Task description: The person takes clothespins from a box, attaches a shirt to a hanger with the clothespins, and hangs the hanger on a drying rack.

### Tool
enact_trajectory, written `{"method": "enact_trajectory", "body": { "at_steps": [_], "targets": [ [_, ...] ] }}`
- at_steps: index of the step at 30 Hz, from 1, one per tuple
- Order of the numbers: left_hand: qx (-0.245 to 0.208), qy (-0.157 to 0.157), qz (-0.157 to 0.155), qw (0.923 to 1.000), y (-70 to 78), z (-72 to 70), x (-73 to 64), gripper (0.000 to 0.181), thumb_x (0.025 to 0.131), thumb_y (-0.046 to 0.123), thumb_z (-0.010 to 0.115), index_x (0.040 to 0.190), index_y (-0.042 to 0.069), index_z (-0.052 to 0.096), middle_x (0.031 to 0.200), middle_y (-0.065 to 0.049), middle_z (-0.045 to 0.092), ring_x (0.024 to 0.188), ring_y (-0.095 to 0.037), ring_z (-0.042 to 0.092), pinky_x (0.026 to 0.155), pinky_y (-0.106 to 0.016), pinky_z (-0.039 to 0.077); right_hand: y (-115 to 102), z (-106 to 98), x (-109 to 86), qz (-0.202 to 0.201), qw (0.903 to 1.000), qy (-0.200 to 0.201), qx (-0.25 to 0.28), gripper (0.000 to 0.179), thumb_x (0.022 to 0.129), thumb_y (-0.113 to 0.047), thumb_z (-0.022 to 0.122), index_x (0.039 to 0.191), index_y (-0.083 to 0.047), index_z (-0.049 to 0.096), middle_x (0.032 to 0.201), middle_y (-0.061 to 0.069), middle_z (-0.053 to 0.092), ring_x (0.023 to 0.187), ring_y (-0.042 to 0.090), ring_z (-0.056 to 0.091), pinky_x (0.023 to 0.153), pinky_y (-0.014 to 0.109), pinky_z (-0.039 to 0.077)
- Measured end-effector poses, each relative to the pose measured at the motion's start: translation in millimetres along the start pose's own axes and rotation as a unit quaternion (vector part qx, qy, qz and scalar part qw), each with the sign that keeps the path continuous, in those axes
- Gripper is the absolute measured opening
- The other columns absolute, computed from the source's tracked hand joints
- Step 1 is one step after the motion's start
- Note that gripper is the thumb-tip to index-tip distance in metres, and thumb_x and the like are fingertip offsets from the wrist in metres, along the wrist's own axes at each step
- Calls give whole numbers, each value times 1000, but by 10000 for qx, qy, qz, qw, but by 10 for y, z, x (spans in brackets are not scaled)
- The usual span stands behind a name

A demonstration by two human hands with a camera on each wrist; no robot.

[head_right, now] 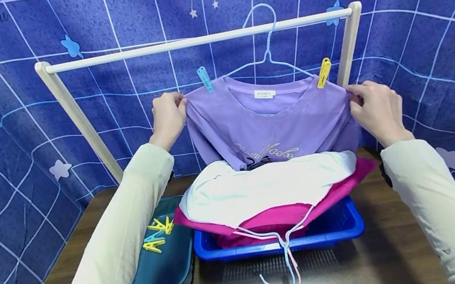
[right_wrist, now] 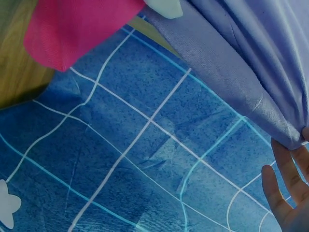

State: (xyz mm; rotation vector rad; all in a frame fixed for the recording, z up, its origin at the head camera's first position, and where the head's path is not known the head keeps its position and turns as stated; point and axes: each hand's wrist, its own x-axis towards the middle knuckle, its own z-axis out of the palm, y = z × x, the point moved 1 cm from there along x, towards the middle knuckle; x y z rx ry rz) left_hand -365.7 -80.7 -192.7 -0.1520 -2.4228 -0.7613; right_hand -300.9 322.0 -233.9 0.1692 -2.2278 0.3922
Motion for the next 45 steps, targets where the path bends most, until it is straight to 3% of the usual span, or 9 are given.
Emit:
{"method": "enact_trajectory", "body": {
  "at_steps": [6, 12, 20, 24, 30, 39, 45],
  "targets": [
    [1, -36, -16, 10000, -8, 11, 4, 23, 92, 19, 52, 106, 9, 67, 101, -9, 69, 92, -26, 65, 83, -39, 48, -29, -8, -27, -105, 9999, 117, -2, 29, 78, -9, 51, 100, -9, 70, 74, 13, 61, 56, 32, 46, 47, 45, 29],
    [72, -155, -58, 9998, -19, 27, 7, 24, 92, 21, 52, 107, 10, 67, 103, -9, 69, 92, -26, 65, 82, -39, 49, -32, -10, -67, -128, 9997, 220, 68, 30, 77, -10, 51, 99, -7, 71, 78, 14, 63, 58, 36, 50, 49, 47, 31],
    [81, -350, -205, 9991, -98, 105, -33, 24, 92, 21, 52, 106, 9, 66, 107, -11, 67, 94, -29, 64, 84, -40, 48, -37, 19, -119, -186, 9998, 85, 9, 30, 78, -11, 51, 100, -7, 71, 79, 14, 63, 59, 34, 52, 48, 43, 31],
    [286, -631, -183, 9974, -138, 170, -58, 26, 93, 22, 49, 113, 10, 62, 113, -11, 64, 102, -31, 61, 88, -44, 44, -25, 37, -151, -249, 9997, 12, -74, 30, 77, -10, 51, 99, -7, 70, 78, 13, 63, 57, 33, 52, 47, 42, 31],
    [602, -1309, -167, 9894, -186, 260, -87, 42, 93, 22, 47, 134, 17, 41, 130, -13, 53, 117, -33, 51, 93, -48, 38, -8, 42, -181, -377, 9993, -5, -73, 29, 76, -6, 51, 98, -7, 70, 79, 13, 65, 56, 33, 52, 47, 44, 32],
    [587, -1458, -79, 9875, -223, 314, -123, 51, 91, 19, 50, 138, 13, 32, 134, -15, 49, 120, -34, 48, 96, -50, 34, -7, 15, -193, -563, 9980, -281, -43, 31, 77, 0, 49, 100, -6, 69, 85, 16, 65, 55, 29, 48, 48, 46, 33],
    [1045, -1396, 337, 9841, -238, 331, -178, 48, 90, 17, 51, 135, 10, 35, 127, -16, 53, 115, -36, 51, 92, -51, 36, 8, -10, -219, -503, 9976, -478, -28, 30, 79, 0, 48, 103, -5, 67, 87, 18, 65, 56, 31, 47, 51, 50, 34]
  ]
}}
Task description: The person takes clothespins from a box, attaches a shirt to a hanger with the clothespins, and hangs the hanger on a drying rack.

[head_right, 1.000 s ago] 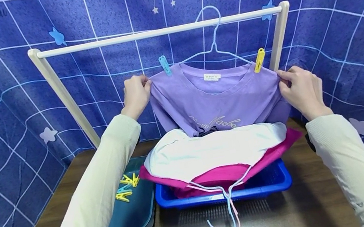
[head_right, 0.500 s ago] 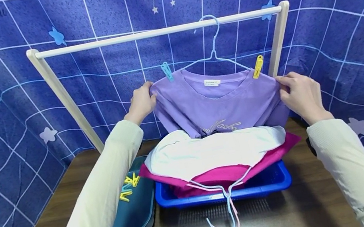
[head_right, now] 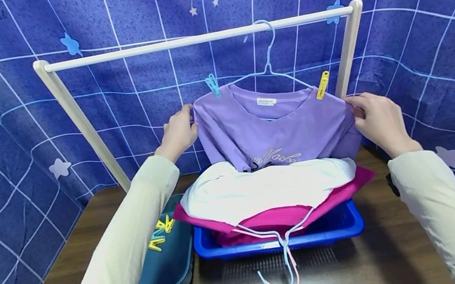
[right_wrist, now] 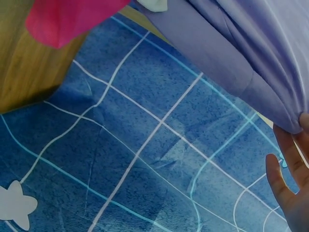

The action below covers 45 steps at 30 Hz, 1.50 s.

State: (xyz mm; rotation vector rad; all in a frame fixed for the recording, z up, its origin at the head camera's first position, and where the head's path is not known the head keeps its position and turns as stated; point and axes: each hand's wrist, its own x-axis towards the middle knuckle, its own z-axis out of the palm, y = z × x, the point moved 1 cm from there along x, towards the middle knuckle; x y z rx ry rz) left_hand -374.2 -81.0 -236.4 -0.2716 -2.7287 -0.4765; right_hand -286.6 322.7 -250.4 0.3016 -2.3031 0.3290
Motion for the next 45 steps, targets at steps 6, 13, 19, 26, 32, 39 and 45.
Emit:
{"method": "enact_trajectory", "body": {
  "at_steps": [6, 13, 19, 26, 32, 39, 45],
  "targets": [
    [810, 19, 262, 9964, -89, 47, -91, 46, 90, 19, 51, 133, 9, 39, 125, -15, 54, 112, -37, 50, 93, -51, 35, 3, -17, -40, -21, 9997, -163, 194, 27, 82, -1, 52, 106, -4, 63, 99, 21, 64, 83, 42, 58, 64, 54, 39],
    [1079, -6, 377, 9934, -245, 53, -273, 43, 90, 20, 51, 131, 8, 44, 128, -15, 52, 115, -37, 48, 94, -52, 34, -44, -72, -121, -192, 9991, 203, 329, 26, 81, -2, 57, 106, 1, 60, 97, 21, 60, 86, 37, 53, 70, 52, 39],
    [1179, -15, 400, 9922, -394, 53, -510, 39, 89, 22, 52, 124, 6, 50, 120, -16, 57, 108, -37, 51, 89, -51, 36, -157, -114, -224, -498, 9955, 647, 474, 27, 77, 1, 58, 104, 4, 60, 100, 22, 59, 89, 38, 52, 74, 49, 37],
    [1126, -295, 213, 9930, -593, 91, -794, 40, 90, 23, 51, 125, 4, 49, 121, -19, 56, 110, -40, 50, 93, -55, 33, -240, -78, -399, -1058, 9909, 668, 488, 26, 72, 4, 57, 98, 4, 61, 91, 20, 60, 82, 36, 52, 68, 47, 36],
    [1130, -464, 79, 9925, -756, 168, -962, 38, 89, 23, 53, 122, 3, 52, 114, -19, 59, 101, -39, 52, 88, -55, 36, -270, 58, -581, -1424, 9886, 213, 450, 28, 70, 2, 59, 97, 1, 62, 89, 16, 62, 81, 34, 54, 65, 48, 36],
    [1371, -611, 34, 9887, -911, 316, -1123, 40, 87, 25, 55, 118, 0, 55, 108, -20, 62, 100, -42, 55, 86, -57, 39, -295, 219, -767, -1616, 9862, -150, 330, 29, 66, 0, 65, 94, -2, 63, 87, 12, 63, 75, 28, 56, 62, 45, 38],
    [1434, -882, -134, 9856, -1003, 452, -1213, 36, 85, 23, 57, 112, -1, 56, 101, -20, 63, 96, -40, 57, 86, -58, 39, -301, 334, -921, -1646, 9848, -372, 406, 31, 63, -1, 69, 93, -3, 63, 88, 12, 64, 79, 31, 59, 65, 47, 40]
  ]
}}
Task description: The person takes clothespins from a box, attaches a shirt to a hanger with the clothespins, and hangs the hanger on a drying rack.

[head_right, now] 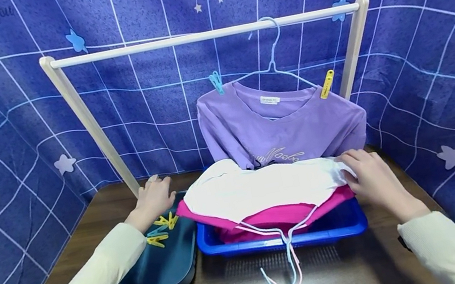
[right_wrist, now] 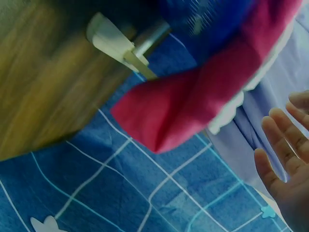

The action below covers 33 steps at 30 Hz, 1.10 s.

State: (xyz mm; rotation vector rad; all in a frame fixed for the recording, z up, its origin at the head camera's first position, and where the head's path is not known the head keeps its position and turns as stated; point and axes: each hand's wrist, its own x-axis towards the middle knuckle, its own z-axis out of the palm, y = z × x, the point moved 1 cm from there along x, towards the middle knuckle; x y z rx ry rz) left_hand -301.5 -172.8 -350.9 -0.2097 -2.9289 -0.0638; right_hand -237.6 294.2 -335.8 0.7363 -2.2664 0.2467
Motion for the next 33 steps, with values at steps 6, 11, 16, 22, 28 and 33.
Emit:
{"method": "enact_trajectory", "body": {
  "at_steps": [6, 11, 16, 22, 28, 33],
  "targets": [
    [-14, -279, -178, 9995, -23, 133, -15, 35, 84, 23, 59, 110, 0, 57, 103, -20, 63, 96, -42, 56, 87, -60, 37, -16, 104, -104, -102, 9998, -87, 151, 31, 60, 3, 65, 91, -3, 63, 90, 10, 64, 76, 26, 61, 65, 42, 43],
    [81, -502, -249, 9984, -26, 218, -18, 37, 85, 24, 59, 113, 0, 56, 108, -21, 62, 99, -43, 54, 88, -60, 37, -17, 150, -149, -133, 9997, -172, 138, 34, 59, 4, 65, 93, -2, 63, 93, 13, 63, 77, 26, 61, 61, 42, 44],
    [77, -705, -329, 9969, -55, 309, -28, 36, 85, 22, 58, 114, 0, 56, 110, -23, 61, 104, -45, 52, 91, -61, 35, -33, 171, -175, 16, 9994, -350, 75, 40, 59, -2, 72, 98, -3, 62, 98, 15, 63, 85, 30, 60, 64, 46, 42],
    [229, -915, -449, 9945, -90, 442, -22, 40, 84, 23, 59, 117, 1, 55, 115, -24, 59, 108, -47, 48, 92, -62, 32, -50, 194, -179, 138, 9991, -403, 65, 46, 59, -10, 79, 101, -3, 61, 103, 15, 62, 92, 30, 58, 65, 47, 40],
    [278, -1075, -542, 9923, -71, 534, -30, 37, 85, 21, 58, 116, 1, 56, 114, -23, 59, 106, -46, 49, 90, -60, 34, -60, 232, -180, 98, 9992, -383, 19, 46, 60, -10, 78, 102, -3, 60, 106, 16, 61, 97, 31, 55, 68, 49, 40],
    [276, -1049, -534, 9927, -70, 595, -48, 29, 85, 16, 56, 108, 0, 59, 108, -24, 61, 101, -45, 51, 86, -59, 36, -53, 255, -185, 60, 9992, -377, -77, 45, 61, -11, 76, 103, -2, 60, 107, 18, 60, 99, 33, 54, 70, 51, 40]
  ]
}}
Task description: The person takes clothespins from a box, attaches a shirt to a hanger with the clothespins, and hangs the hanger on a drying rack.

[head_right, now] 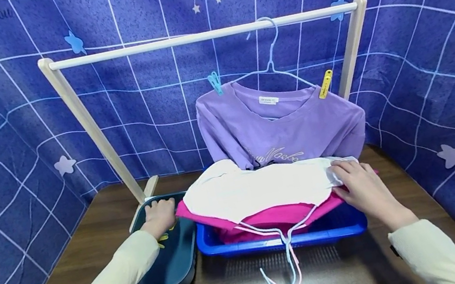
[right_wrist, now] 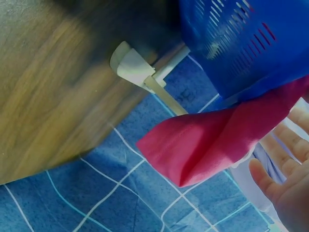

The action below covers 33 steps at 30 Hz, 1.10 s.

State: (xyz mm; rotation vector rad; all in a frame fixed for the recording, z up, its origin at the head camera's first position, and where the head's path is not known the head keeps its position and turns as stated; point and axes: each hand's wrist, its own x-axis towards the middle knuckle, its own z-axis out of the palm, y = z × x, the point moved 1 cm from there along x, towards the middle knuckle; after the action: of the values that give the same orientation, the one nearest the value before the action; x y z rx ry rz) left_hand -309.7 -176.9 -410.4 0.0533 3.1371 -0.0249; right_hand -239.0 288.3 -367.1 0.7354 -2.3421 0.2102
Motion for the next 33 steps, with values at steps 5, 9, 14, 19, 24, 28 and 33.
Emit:
{"method": "enact_trajectory", "body": {
  "at_steps": [5, 9, 14, 19, 24, 28, 33],
  "targets": [
    [0, -5, -19, 10000, -8, 68, -2, 25, 85, 12, 53, 104, -1, 61, 106, -23, 62, 98, -44, 51, 85, -59, 36, 2, 22, 5, 26, 10000, -36, -89, 47, 61, -10, 76, 105, -1, 59, 109, 20, 60, 99, 34, 55, 72, 52, 40],
    [-17, -145, -55, 9999, -9, 114, 3, 25, 85, 12, 55, 105, -1, 61, 106, -22, 62, 99, -43, 52, 86, -58, 36, -2, 42, 19, 100, 9997, -139, -157, 49, 60, -8, 76, 106, -1, 59, 109, 20, 61, 99, 36, 56, 72, 53, 40],
    [9, -151, -32, 9999, -13, 154, 12, 23, 84, 11, 56, 103, 0, 63, 105, -21, 62, 98, -42, 52, 86, -57, 36, 9, 59, 13, 143, 9994, -204, -246, 49, 61, -9, 75, 107, -1, 59, 108, 20, 61, 98, 37, 56, 73, 54, 40],
    [44, -30, 28, 10000, -28, 185, 22, 21, 85, 12, 55, 101, 1, 64, 104, -20, 63, 96, -41, 53, 85, -56, 37, 7, 63, 2, 114, 9993, -203, -286, 48, 63, -9, 73, 107, -1, 59, 108, 20, 62, 100, 36, 56, 75, 54, 39],
    [42, 130, 72, 9999, -40, 216, 51, 21, 86, 15, 55, 100, 2, 63, 103, -20, 64, 95, -40, 54, 84, -55, 38, 19, 70, -11, 127, 9992, -217, -314, 48, 64, -11, 73, 108, -1, 59, 108, 19, 62, 100, 36, 56, 75, 53, 39],
    [20, 253, 105, 9996, -33, 230, 56, 20, 86, 14, 55, 99, 2, 63, 102, -20, 64, 94, -40, 55, 84, -55, 38, 24, 70, -18, 114, 9992, -188, -346, 47, 64, -12, 72, 108, -1, 59, 107, 19, 62, 99, 36, 57, 75, 53, 39],
    [-76, 252, 90, 9996, -13, 219, 49, 20, 83, 10, 57, 99, 1, 62, 101, -20, 64, 95, -41, 56, 84, -55, 38, 28, 65, -24, 32, 9996, -78, -288, 44, 65, -12, 70, 106, -1, 61, 105, 19, 63, 96, 36, 58, 74, 52, 39]
  ]
}}
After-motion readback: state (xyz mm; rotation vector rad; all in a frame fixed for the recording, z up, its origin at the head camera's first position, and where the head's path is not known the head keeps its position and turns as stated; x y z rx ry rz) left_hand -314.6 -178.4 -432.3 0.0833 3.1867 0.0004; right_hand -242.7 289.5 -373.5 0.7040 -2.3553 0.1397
